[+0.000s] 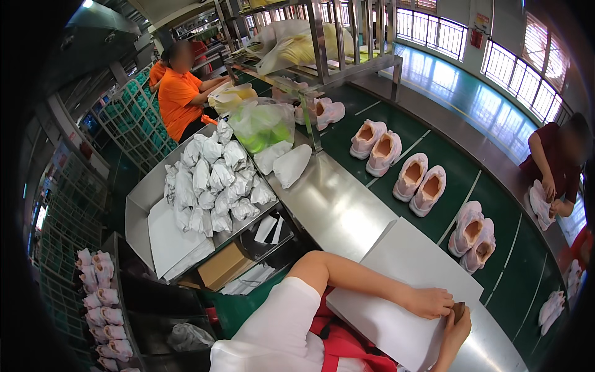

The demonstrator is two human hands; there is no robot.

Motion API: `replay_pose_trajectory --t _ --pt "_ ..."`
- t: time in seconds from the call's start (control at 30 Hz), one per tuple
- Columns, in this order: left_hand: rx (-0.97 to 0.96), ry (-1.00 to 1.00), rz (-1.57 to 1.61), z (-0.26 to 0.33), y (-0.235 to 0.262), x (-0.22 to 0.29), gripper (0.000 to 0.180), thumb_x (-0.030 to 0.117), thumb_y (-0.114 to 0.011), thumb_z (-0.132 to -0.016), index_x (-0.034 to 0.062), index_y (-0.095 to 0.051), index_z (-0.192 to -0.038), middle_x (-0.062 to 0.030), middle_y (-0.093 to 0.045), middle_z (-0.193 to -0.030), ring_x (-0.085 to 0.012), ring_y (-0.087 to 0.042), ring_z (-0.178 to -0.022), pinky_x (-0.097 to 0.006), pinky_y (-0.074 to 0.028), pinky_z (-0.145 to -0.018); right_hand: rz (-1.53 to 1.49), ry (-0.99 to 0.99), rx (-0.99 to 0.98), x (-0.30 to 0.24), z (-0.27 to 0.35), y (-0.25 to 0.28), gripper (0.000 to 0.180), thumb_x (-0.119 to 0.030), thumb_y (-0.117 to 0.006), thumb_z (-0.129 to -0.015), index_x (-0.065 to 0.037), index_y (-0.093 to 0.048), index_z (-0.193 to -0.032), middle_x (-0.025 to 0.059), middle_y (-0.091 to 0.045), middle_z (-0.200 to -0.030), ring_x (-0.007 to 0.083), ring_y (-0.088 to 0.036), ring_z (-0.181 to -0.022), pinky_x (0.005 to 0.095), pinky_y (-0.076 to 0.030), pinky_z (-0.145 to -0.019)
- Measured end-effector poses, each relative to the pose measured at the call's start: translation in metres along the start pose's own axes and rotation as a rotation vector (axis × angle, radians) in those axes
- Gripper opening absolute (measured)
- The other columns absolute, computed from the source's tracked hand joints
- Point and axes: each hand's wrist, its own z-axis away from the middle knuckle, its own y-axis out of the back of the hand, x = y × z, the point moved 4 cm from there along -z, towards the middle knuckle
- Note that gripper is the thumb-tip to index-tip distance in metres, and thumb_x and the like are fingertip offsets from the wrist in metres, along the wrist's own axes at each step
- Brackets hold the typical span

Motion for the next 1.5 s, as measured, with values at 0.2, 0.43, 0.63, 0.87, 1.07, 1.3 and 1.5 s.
replay_pose_trajectory --t 0.2,0.43,0.63,0.87,1.07,1.3,1.5 --pt "0.062 0.038 0.008 -0.001 -0.015 0.029 0.010 0.014 -0.058 -0.074 0.0060 -0.053 -0.077 -0.0072 -0.052 -0.082 -0.0232 -0.051 -0.081 -0.034 -0.041 -0.072 0.027 -0.085 -0.031 0.027 0.025 0.032 0.018 -0.004 -0.058 -0.082 0.002 -0.053 -0.098 0.0152 -0.061 -0.087 0.0268 -0.058 -0.075 0.0319 -0.046 -0.075" --pt "0.232 0.288 -0.048 0.018 0.075 -0.015 0.025 0.007 -0.061 -0.070 0.0034 -0.059 -0.094 -0.0101 -0.058 -0.099 -0.0270 -0.054 -0.096 -0.036 -0.042 -0.083 -0.061 -0.282 -0.154 0.000 0.028 0.025 0.044 -0.003 -0.061 -0.078 -0.005 -0.049 -0.120 0.0153 -0.059 -0.100 0.0283 -0.056 -0.094 0.0332 -0.044 -0.087" --pt "0.540 1.377 -1.129 0.226 0.284 -0.104 0.087 0.030 -0.068 -0.076 -0.0054 -0.020 -0.139 -0.0281 -0.036 -0.132 -0.0408 -0.029 -0.129 -0.053 -0.017 -0.107 0.187 0.077 0.086 -0.017 0.039 0.021 0.056 -0.002 -0.053 -0.083 -0.010 -0.036 -0.136 0.0142 -0.039 -0.133 0.0298 -0.036 -0.126 0.0411 -0.029 -0.106" --pt "0.164 1.774 -0.911 0.351 0.283 -0.106 0.071 0.034 -0.068 -0.076 -0.0087 -0.039 -0.125 -0.0263 -0.042 -0.125 -0.0443 -0.032 -0.124 -0.059 -0.015 -0.106 0.181 0.152 0.245 -0.021 0.042 0.025 0.051 -0.006 -0.052 -0.085 -0.008 -0.037 -0.134 0.0122 -0.040 -0.133 0.0280 -0.037 -0.126 0.0422 -0.029 -0.106" --pt "-0.325 1.790 -0.652 0.327 0.259 -0.138 0.066 0.035 -0.079 -0.058 0.0019 -0.056 -0.111 -0.0208 -0.047 -0.123 -0.0382 -0.045 -0.116 -0.059 -0.043 -0.085 0.034 0.264 0.217 -0.036 0.037 0.040 0.040 -0.002 -0.055 -0.081 0.001 -0.049 -0.120 0.0167 -0.051 -0.118 0.0312 -0.048 -0.111 0.0370 -0.035 -0.098" --pt "0.523 1.046 0.275 0.127 0.264 -0.112 0.048 0.017 -0.073 -0.073 0.0009 -0.049 -0.112 -0.0122 -0.061 -0.100 -0.0193 -0.060 -0.090 -0.031 -0.049 -0.080 -0.172 0.479 0.166 -0.088 0.003 0.000 0.061 -0.004 -0.071 -0.070 -0.005 -0.048 -0.127 0.0109 -0.062 -0.101 0.0251 -0.061 -0.091 0.0324 -0.048 -0.077" --pt "0.515 1.018 0.790 0.006 0.119 -0.046 0.050 0.029 -0.072 -0.078 -0.0020 -0.053 -0.112 -0.0112 -0.060 -0.103 -0.0168 -0.058 -0.093 -0.030 -0.047 -0.082 0.027 0.412 0.131 -0.115 -0.005 -0.009 0.093 -0.030 -0.077 -0.067 0.005 -0.027 -0.136 0.0194 -0.053 -0.115 0.0341 -0.057 -0.099 0.0402 -0.046 -0.081"
